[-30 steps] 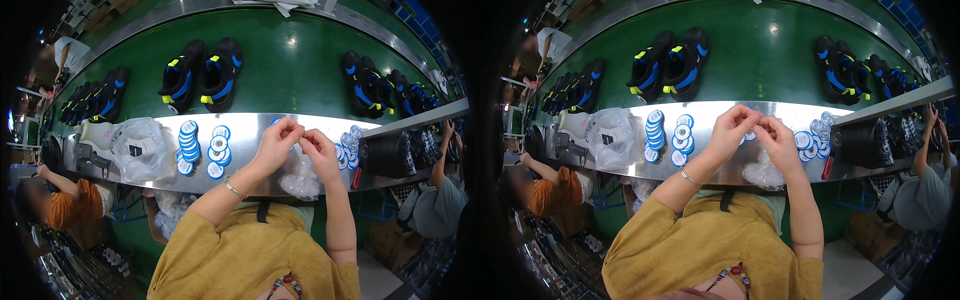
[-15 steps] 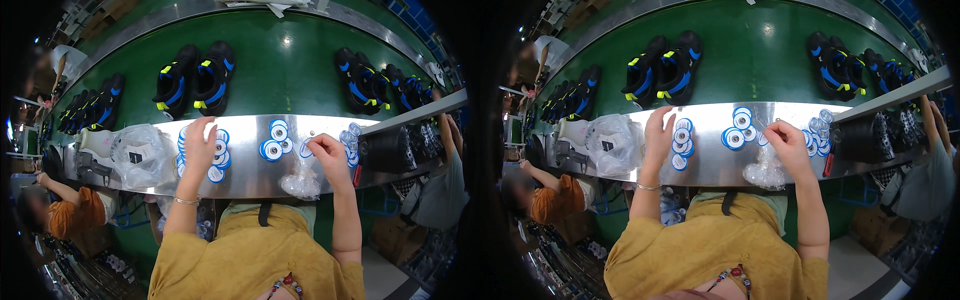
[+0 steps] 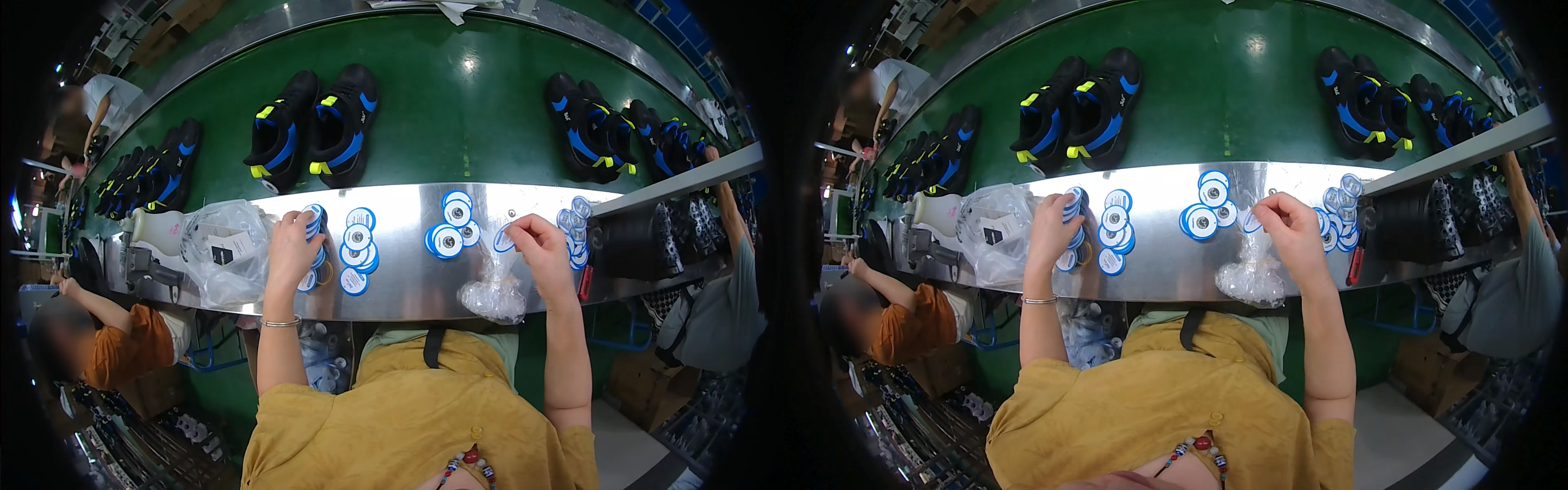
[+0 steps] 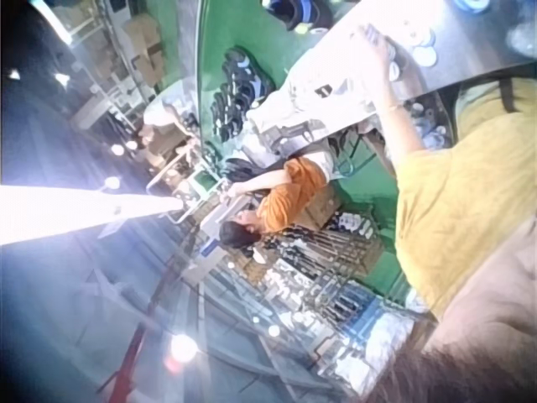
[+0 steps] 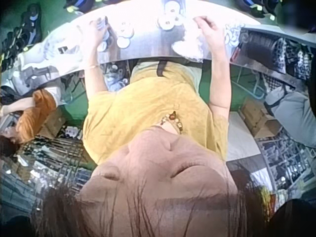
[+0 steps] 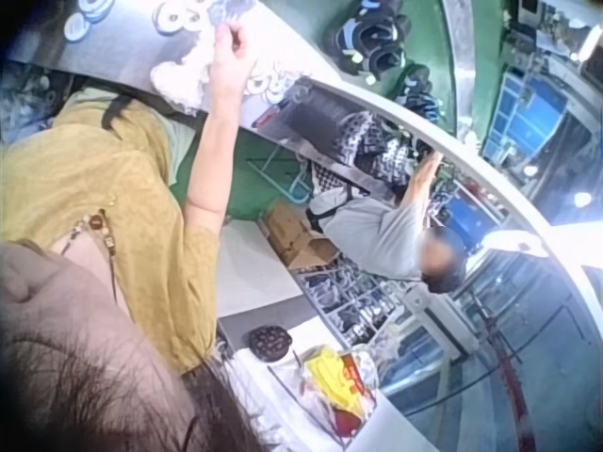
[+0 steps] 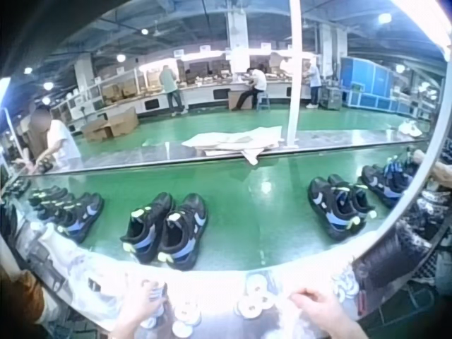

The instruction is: The person applies round blue-and-white stickers to the tongue area of black and blue sneakers on a green conveyor belt. They peel each sticker from a stack, place it on the shoe, and smooth it down. The person also briefly opens a small red packet and handles its contents before returning to labeling.

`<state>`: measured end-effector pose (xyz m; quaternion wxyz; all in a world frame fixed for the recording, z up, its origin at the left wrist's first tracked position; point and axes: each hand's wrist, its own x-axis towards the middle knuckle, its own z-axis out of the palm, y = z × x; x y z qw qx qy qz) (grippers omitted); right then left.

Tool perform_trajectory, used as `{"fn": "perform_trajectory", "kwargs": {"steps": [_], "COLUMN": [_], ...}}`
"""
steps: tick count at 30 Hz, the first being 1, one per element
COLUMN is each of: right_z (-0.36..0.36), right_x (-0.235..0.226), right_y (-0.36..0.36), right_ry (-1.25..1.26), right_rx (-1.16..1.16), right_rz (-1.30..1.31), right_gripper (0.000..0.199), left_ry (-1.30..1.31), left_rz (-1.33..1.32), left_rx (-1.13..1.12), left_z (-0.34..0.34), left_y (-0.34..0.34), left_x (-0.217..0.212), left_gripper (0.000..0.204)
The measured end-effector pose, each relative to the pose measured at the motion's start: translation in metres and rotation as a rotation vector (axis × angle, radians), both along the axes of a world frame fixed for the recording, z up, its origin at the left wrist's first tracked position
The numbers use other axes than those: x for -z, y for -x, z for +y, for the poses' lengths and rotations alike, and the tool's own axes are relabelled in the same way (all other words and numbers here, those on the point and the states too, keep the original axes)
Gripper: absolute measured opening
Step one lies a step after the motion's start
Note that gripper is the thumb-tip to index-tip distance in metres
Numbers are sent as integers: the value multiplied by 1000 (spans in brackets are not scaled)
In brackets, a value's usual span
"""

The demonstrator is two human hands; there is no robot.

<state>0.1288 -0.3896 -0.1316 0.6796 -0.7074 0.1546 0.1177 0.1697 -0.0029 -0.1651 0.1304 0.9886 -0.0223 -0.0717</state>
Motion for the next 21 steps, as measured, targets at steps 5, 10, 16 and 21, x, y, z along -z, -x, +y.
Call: {"fn": "perform_trajectory", "kwargs": {"steps": [5, 10, 16, 21], "right_z": [-2, -2, -3, -6], "right_x": [0, 3, 5, 7], "right_y": [0, -1, 0, 2], "right_ry": [-11, -34, -4, 4], "right_rx": [18, 18, 21, 32], "right_rz": [13, 14, 20, 10], "right_gripper": [10, 10, 10, 10], "left_ry": [50, -5, 55, 211], "left_rz": [-3, -16, -38, -26], "left_rx": [6, -31, -115, -172], "left_z": [6, 12, 10, 19], "left_y": [0, 6, 10, 10], "left_x": [-1, 0, 0, 5], "left_gripper": [34, 33, 32, 34]}}
